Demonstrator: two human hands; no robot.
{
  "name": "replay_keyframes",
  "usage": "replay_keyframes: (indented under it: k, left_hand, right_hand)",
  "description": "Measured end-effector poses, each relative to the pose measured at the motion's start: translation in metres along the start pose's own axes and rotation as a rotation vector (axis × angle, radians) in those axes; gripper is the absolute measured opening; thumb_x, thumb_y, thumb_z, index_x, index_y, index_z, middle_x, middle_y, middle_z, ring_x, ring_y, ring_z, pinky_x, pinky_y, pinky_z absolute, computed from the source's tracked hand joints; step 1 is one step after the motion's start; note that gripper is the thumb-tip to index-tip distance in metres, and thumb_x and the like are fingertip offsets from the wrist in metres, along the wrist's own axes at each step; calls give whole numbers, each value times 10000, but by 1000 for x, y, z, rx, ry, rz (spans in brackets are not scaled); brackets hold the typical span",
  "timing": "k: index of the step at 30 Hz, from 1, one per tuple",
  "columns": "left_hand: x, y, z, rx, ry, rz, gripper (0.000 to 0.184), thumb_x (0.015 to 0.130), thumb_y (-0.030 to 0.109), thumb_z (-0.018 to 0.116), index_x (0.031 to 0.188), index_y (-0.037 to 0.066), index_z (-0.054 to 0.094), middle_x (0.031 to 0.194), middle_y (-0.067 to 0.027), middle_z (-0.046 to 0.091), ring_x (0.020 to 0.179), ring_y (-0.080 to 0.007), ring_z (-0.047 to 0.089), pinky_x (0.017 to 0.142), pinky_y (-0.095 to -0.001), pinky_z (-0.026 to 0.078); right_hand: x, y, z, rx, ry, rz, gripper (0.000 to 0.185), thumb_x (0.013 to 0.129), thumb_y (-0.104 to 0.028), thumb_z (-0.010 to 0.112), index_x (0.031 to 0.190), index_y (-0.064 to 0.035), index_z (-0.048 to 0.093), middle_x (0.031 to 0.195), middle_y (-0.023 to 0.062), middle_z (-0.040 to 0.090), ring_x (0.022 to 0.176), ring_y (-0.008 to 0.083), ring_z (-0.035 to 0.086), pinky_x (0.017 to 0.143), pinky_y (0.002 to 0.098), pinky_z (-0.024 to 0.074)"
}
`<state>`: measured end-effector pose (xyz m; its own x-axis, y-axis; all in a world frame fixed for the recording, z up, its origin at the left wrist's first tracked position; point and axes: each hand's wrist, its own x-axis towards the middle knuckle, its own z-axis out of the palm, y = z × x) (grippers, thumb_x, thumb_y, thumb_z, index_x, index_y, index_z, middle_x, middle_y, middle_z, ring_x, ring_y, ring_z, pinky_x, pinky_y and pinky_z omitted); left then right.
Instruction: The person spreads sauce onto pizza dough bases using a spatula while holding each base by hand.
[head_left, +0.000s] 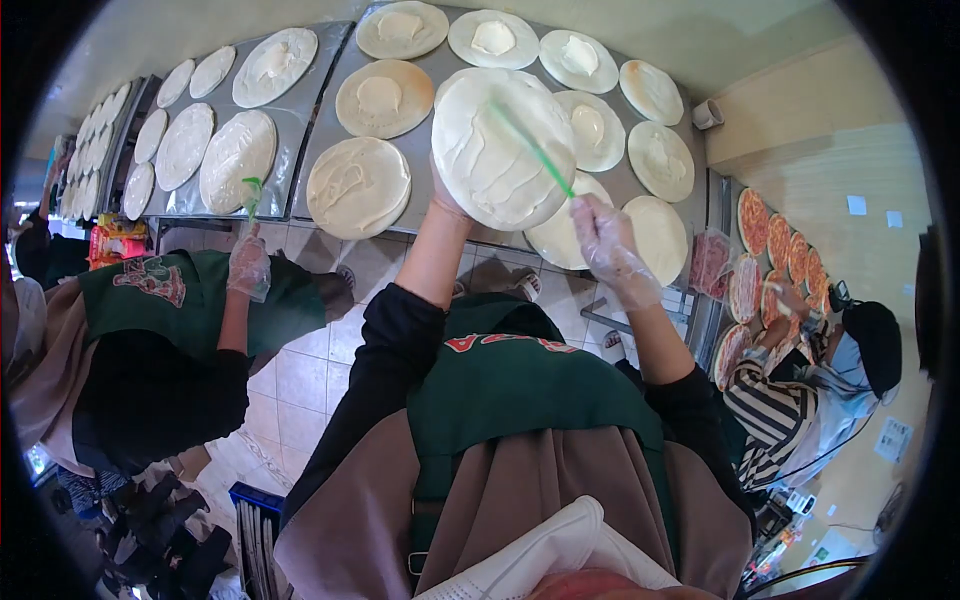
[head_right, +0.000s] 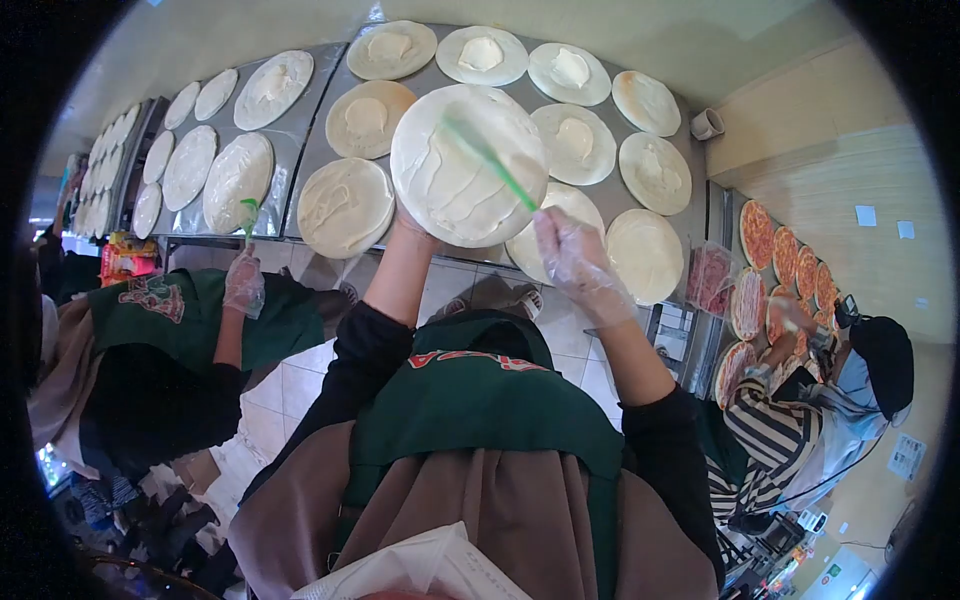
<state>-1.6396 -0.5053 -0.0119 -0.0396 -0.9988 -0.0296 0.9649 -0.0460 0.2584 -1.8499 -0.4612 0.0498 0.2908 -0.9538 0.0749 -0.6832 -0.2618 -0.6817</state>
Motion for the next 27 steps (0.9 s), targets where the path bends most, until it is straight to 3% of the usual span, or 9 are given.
replay_keyframes:
  k: [7, 10, 14, 16, 19, 23, 25, 27]
  left_hand:
    - [-4, 8, 12, 5, 2, 12, 562, 935, 448, 347, 1330, 59, 444, 1310, -145, 517, 1177, -317, 521, 979, -463, 451]
    - [11, 8, -3, -15, -15, 28, 562, 936, 452, 350, 1323, 58, 453, 1294, -148, 530, 1172, -314, 527, 976, -462, 456]
    - [12, 10, 9, 125, 26, 58, 561, 936, 455, 352, 1328, 66, 451, 1297, -147, 528, 1180, -319, 520, 979, -468, 452]
    - [21, 11, 5, -20, -56, 23, 554, 937, 455, 349, 1332, 80, 453, 1301, -139, 527, 1182, -325, 516, 984, -475, 446]
    - [15, 18, 11, 107, -183, 102, 531, 951, 434, 342, 1348, 95, 437, 1321, -126, 511, 1194, -320, 508, 991, -478, 441]
    - [14, 24, 11, 78, -115, 152, 530, 952, 434, 348, 1352, 98, 430, 1328, -121, 505, 1199, -315, 503, 998, -475, 436]
    - [13, 26, 10, 60, -70, 181, 529, 952, 435, 353, 1355, 99, 425, 1332, -118, 501, 1202, -313, 500, 1002, -473, 432]
    - [15, 27, 12, 43, -30, 204, 529, 953, 435, 357, 1358, 101, 421, 1337, -114, 496, 1206, -310, 497, 1006, -471, 429]
  right_hand:
    - [-23, -17, -13, -168, -298, -315, 230, 932, -233, 514, 836, -27, 548, 668, 206, 554, 614, 396, 552, 558, 446, 428]
    - [-20, -23, -18, -29, -249, -159, 233, 933, -242, 519, 836, -32, 550, 663, 191, 560, 625, 392, 561, 559, 456, 430]
    - [-5, -14, -23, -74, -129, -161, 237, 930, -249, 526, 830, -36, 552, 657, 181, 560, 621, 383, 563, 559, 450, 432]
    - [-4, -7, -23, -190, -207, -247, 241, 929, -252, 532, 829, -34, 561, 651, 184, 559, 612, 377, 562, 558, 440, 433]
    - [-14, 9, -23, -270, -277, -444, 227, 923, -231, 544, 816, -32, 562, 644, 186, 556, 591, 374, 552, 539, 422, 426]
    - [-27, 0, -32, -37, -293, -260, 210, 925, -210, 546, 811, -34, 562, 632, 183, 548, 567, 360, 544, 517, 397, 420]
    - [-27, 0, -33, 90, -74, -147, 205, 935, -193, 531, 817, -28, 558, 627, 188, 537, 557, 353, 536, 521, 388, 421]
    - [-29, 0, -27, 61, -59, -67, 213, 939, -190, 521, 819, -17, 556, 628, 194, 535, 559, 355, 537, 531, 393, 425]
